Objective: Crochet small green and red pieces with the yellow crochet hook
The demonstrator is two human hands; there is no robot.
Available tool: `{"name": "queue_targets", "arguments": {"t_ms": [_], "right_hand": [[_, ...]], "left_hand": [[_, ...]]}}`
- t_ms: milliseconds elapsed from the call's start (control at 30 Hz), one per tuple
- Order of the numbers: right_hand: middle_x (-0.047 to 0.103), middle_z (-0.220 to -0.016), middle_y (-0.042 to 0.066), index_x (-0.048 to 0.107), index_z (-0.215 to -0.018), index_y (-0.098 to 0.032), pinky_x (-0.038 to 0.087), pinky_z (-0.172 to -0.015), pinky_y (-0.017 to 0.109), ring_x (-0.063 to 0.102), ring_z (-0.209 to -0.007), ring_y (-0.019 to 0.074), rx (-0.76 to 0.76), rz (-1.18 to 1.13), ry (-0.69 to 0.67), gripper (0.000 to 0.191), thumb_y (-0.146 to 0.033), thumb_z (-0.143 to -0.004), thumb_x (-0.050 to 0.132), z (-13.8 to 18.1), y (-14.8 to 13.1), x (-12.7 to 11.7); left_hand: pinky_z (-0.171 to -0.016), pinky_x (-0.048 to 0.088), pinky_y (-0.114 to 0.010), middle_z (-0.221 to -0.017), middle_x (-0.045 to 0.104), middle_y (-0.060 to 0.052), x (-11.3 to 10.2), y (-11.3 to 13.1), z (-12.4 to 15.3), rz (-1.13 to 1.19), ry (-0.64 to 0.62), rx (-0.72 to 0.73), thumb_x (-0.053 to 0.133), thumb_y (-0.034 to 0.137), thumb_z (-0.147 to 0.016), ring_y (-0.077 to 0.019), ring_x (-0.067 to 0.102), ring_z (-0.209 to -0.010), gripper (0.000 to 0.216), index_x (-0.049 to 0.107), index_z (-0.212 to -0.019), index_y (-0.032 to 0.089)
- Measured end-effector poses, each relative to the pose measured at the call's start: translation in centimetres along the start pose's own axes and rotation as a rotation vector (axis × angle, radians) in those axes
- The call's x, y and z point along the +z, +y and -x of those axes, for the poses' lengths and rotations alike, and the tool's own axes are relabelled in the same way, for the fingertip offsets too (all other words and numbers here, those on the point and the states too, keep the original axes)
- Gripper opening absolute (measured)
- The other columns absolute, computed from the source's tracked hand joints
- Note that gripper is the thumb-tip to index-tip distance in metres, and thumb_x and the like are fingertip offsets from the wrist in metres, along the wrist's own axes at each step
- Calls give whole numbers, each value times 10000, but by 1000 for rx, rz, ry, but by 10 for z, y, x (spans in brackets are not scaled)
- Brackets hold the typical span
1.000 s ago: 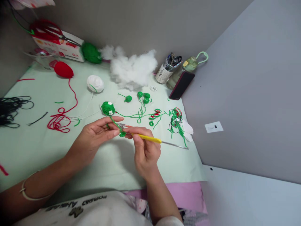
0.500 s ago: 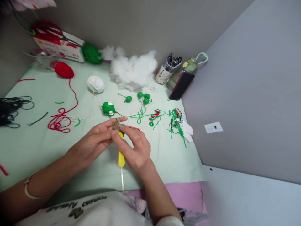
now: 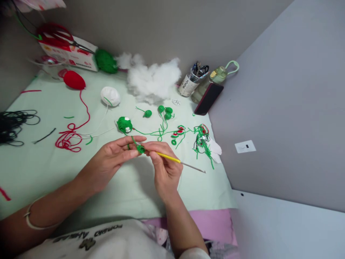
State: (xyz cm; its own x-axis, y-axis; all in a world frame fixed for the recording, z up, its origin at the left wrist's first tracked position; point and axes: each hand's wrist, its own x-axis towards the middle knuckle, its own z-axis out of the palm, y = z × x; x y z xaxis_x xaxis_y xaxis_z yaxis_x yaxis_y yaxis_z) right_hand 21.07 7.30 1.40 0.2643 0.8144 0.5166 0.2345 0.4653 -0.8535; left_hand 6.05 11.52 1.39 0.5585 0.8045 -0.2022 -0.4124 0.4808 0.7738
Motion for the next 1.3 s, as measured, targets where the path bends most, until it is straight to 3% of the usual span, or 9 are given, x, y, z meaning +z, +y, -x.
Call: {"name": "queue_targets", "arguments": {"t_ms": [133,333,500,600,800,1000,1067,1167,1300], "right_hand": [[773,-947,40,755,-1052,-266,623,-729,365,730,-888,196,-53,116,-53,212,-163,-995,578,3,-1,-2],[748,-1135,88,746,-1197,-284,621,-800,366,720,-1030,218,-409,555,-131,363,-61,-933,635,13,1,-5],[750,-900,38,773,-1069,-280,572,-647,335,679,-769,173,-64,73,49,242,-151,-989,585,6,-2,-7],[739,-887,27,785,-1005,-273,552,-622,318,651,-713,153,99,-127,45,186,-210,-991,610,2,0,-4],[761,-901,27,788,-1038,-282,563,-633,312,669,-755,158,36,-39,-2,211,-176,-985,614,4,3,2],[736,-1067,55,749,-1197,-334,607,-749,349,710,-946,192,-254,398,-75,375,-86,-935,645,10,5,0],[739,-991,45,766,-1137,-314,603,-714,347,716,-873,185,-179,310,-6,302,-117,-954,629,8,5,-2],[713,-883,21,782,-1000,-272,572,-619,324,678,-682,145,105,-24,102,188,-216,-994,602,3,5,-5],[693,-873,10,788,-960,-258,533,-626,294,642,-678,120,225,-231,54,151,-262,-983,639,0,5,-2]], "left_hand": [[-921,462,-271,-888,730,14,1,0,-1,-20,61,36,793,258,-864,-145,646,-922,276,789,-1140,256],[-895,499,-267,-936,738,-14,2,-4,-2,152,55,-116,839,271,-816,-138,652,-896,325,798,-1133,214],[-871,509,-235,-952,725,-7,-2,-4,-3,194,74,-110,808,254,-850,-99,634,-842,200,827,-1046,221],[-894,488,-225,-906,721,18,1,-3,-1,123,65,-39,807,243,-860,-97,641,-871,230,813,-1089,263],[-893,465,-245,-839,699,36,6,-2,1,30,75,19,825,234,-838,-113,633,-862,366,774,-1199,264],[-906,493,-296,-944,740,-29,6,-5,-4,177,68,-92,814,248,-824,-161,649,-917,329,789,-1149,207],[-901,506,-292,-1016,735,-44,3,-6,-5,241,42,-134,801,248,-828,-146,641,-888,252,816,-1074,194],[-917,501,-289,-1005,732,-29,-1,-5,-6,239,63,-119,797,226,-830,-129,640,-864,241,818,-1070,207],[-942,469,-282,-855,722,25,2,-4,-4,63,108,22,814,219,-832,-131,653,-879,437,736,-1260,264]]}}
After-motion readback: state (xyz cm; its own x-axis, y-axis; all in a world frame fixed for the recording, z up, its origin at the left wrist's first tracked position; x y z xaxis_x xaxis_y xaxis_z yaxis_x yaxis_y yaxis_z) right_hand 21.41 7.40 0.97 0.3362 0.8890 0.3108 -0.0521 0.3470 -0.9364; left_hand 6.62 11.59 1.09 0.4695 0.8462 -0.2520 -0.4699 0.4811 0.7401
